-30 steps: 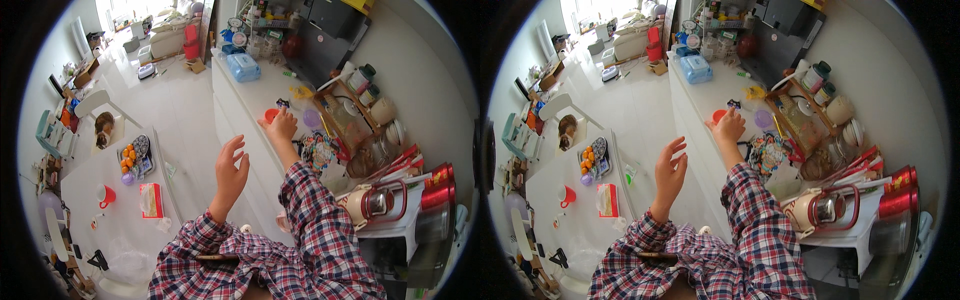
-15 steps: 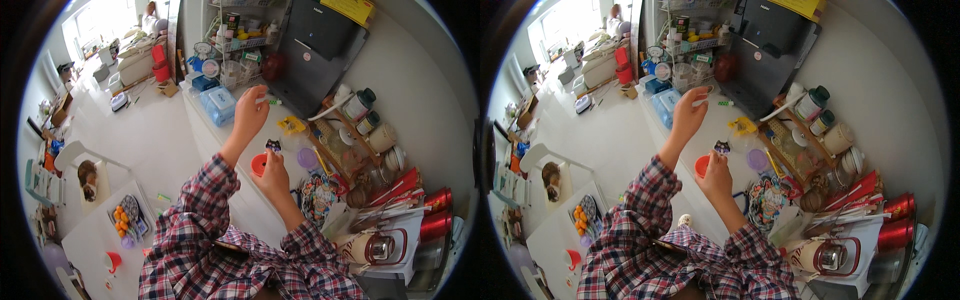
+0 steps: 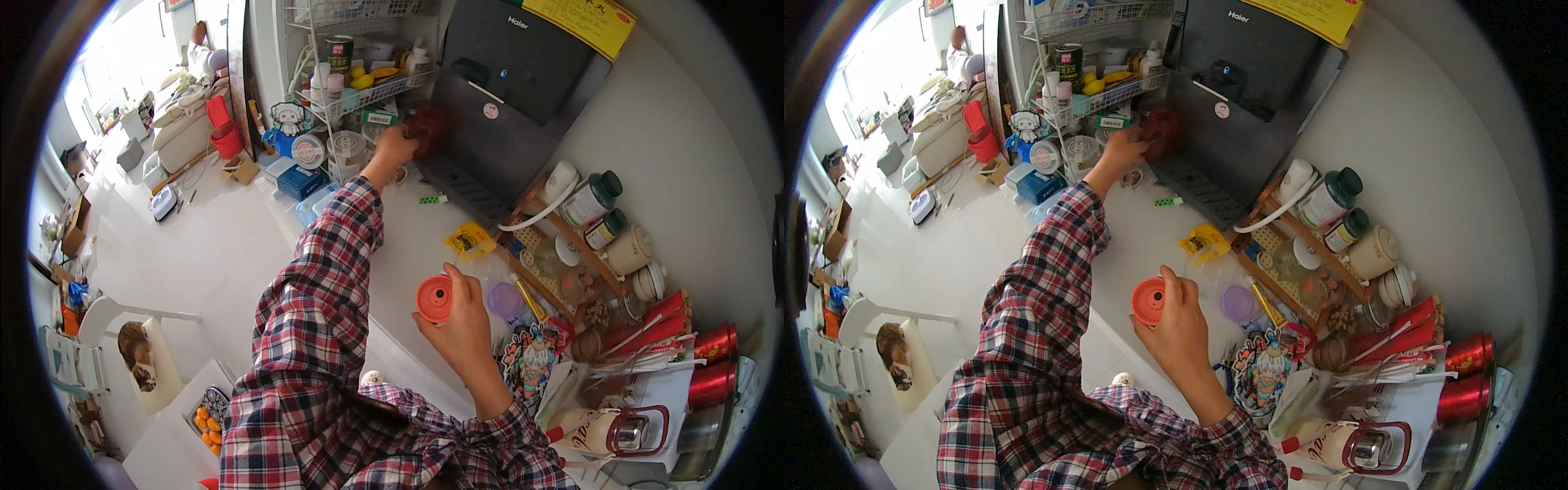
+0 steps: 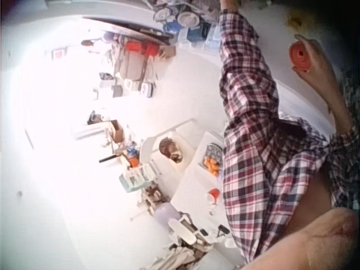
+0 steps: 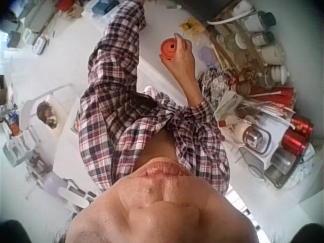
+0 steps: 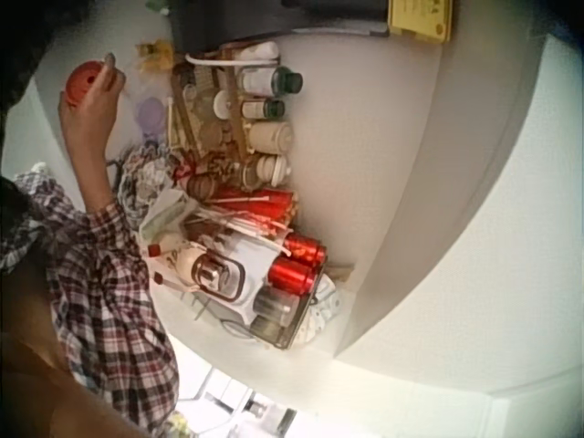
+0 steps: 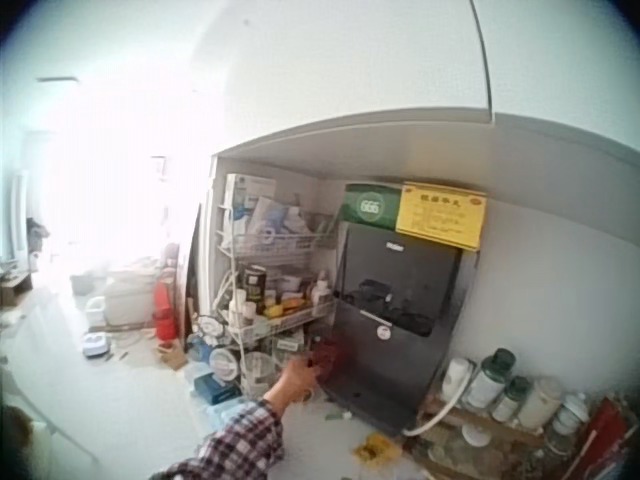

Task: The person organizes items on a table, including placing small oranges into a tray and moving a yellow box. They then walk to the kitchen sink, fill a plastic tumbler with water, and scrub the inside of the tumbler with a brush before rinsing it.

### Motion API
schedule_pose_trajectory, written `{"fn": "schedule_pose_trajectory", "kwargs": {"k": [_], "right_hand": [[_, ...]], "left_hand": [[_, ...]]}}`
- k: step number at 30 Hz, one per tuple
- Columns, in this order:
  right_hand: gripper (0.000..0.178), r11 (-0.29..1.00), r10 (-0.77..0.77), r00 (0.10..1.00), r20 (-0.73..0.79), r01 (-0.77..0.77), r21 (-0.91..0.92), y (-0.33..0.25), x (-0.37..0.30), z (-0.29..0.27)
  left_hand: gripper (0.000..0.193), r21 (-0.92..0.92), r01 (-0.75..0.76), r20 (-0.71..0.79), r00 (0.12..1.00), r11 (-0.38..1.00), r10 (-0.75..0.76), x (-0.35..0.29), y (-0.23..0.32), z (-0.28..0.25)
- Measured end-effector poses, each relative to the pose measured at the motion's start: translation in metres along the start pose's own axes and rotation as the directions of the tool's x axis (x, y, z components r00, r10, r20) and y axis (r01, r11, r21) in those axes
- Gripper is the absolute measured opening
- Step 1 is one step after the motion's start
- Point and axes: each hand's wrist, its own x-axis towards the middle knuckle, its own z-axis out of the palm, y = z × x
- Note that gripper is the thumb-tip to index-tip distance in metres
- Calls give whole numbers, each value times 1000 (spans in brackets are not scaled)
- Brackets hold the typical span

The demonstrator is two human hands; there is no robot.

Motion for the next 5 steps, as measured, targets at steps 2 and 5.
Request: {"fn": "schedule_pose_trajectory", "kwargs": {"k": [2, 5], "right_hand": [[80, 1000, 5, 1000, -26, -6, -17, 6, 3, -2], [80, 1000, -12, 1000, -29, 12, 21, 1, 11, -1]], "left_hand": [[59, -95, 75, 83, 994, 993, -67, -6, 15, 6], [67, -145, 78, -36, 996, 986, -84, -5, 14, -1]]}}
